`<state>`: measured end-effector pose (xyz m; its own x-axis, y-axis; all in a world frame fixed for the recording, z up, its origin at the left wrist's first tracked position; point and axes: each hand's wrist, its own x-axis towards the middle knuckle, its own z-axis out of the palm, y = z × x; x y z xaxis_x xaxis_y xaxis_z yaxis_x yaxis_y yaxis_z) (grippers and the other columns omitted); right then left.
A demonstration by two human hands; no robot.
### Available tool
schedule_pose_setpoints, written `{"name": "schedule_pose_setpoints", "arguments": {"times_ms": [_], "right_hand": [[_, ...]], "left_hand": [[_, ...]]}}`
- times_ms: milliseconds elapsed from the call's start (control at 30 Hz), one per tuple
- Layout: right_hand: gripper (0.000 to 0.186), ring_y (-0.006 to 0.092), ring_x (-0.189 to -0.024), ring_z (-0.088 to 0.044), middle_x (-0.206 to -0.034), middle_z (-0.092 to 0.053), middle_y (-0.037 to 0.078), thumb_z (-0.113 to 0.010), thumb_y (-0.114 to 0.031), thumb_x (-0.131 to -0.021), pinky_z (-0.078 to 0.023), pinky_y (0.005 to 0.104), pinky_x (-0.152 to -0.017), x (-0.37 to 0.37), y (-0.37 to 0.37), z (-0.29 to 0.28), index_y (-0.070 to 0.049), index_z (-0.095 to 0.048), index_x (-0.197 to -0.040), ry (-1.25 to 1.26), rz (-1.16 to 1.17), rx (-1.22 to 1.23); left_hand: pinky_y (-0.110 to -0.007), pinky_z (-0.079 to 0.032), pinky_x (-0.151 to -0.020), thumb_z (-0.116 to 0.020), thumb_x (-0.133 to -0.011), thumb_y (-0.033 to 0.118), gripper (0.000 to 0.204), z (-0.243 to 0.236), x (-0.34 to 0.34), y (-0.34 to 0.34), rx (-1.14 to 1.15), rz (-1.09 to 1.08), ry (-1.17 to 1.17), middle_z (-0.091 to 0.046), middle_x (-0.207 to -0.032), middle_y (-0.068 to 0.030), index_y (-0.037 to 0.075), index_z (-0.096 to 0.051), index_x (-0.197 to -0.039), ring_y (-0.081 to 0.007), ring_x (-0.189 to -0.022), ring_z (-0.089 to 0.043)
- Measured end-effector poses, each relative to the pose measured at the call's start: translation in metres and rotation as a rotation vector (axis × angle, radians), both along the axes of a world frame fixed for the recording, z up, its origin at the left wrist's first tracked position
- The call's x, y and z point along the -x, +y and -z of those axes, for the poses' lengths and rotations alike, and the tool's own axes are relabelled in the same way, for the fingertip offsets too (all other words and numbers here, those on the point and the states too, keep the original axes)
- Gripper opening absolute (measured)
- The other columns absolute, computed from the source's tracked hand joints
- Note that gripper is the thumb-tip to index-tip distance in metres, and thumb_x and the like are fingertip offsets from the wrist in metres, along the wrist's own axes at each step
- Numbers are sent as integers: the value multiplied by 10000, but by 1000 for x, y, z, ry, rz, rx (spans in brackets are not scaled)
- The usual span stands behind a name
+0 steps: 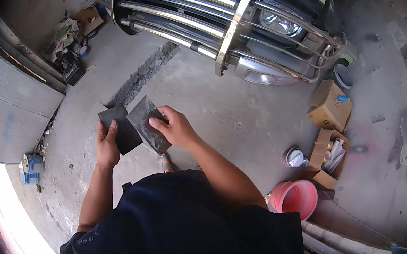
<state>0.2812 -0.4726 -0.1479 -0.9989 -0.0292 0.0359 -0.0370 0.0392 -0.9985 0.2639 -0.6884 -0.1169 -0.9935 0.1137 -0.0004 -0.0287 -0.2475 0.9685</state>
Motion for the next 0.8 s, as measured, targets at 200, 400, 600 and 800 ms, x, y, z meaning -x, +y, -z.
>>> {"name": "schedule_pose_setpoints", "arguments": {"times_ms": [200,400,600,800], "right_hand": [[352,125,-819,-620,-915,-664,75,-637,-276,-912,-496,279,-740,-13,6,18,19,-575,-1096,-81,144,173],[366,126,-827,-620,-921,-672,92,-647,-283,-907,-498,275,-746,-16,34,5,20,-574,-1098,-38,115,131],[430,276,-858,-676,-948,-681,185,-655,-357,-879,-513,347,-756,-41,35,30,-12,-572,-1120,-64,32,-120],[474,395,-894,-637,-966,-659,225,-634,-420,-857,-504,446,-753,-49,30,20,-50,-559,-1144,-42,-125,-431]], "left_hand": [[-239,-447,-794,-559,-947,87,162,7,-15,-11,557,428,67,-621,-950,-16,8,-571,-1088,-82,-875,-529],[-259,-469,-752,-618,-896,56,124,13,-13,-10,195,254,-224,-643,-931,-16,35,-592,-1015,-83,-805,-575],[-245,-344,-526,-436,-974,485,572,18,-5,-26,462,202,-323,-496,-579,1,50,-564,-626,-86,-550,-427],[-250,-323,-504,-373,-1012,425,514,29,-7,-12,480,242,-246,-454,-574,4,62,-512,-676,-88,-520,-371]]}}
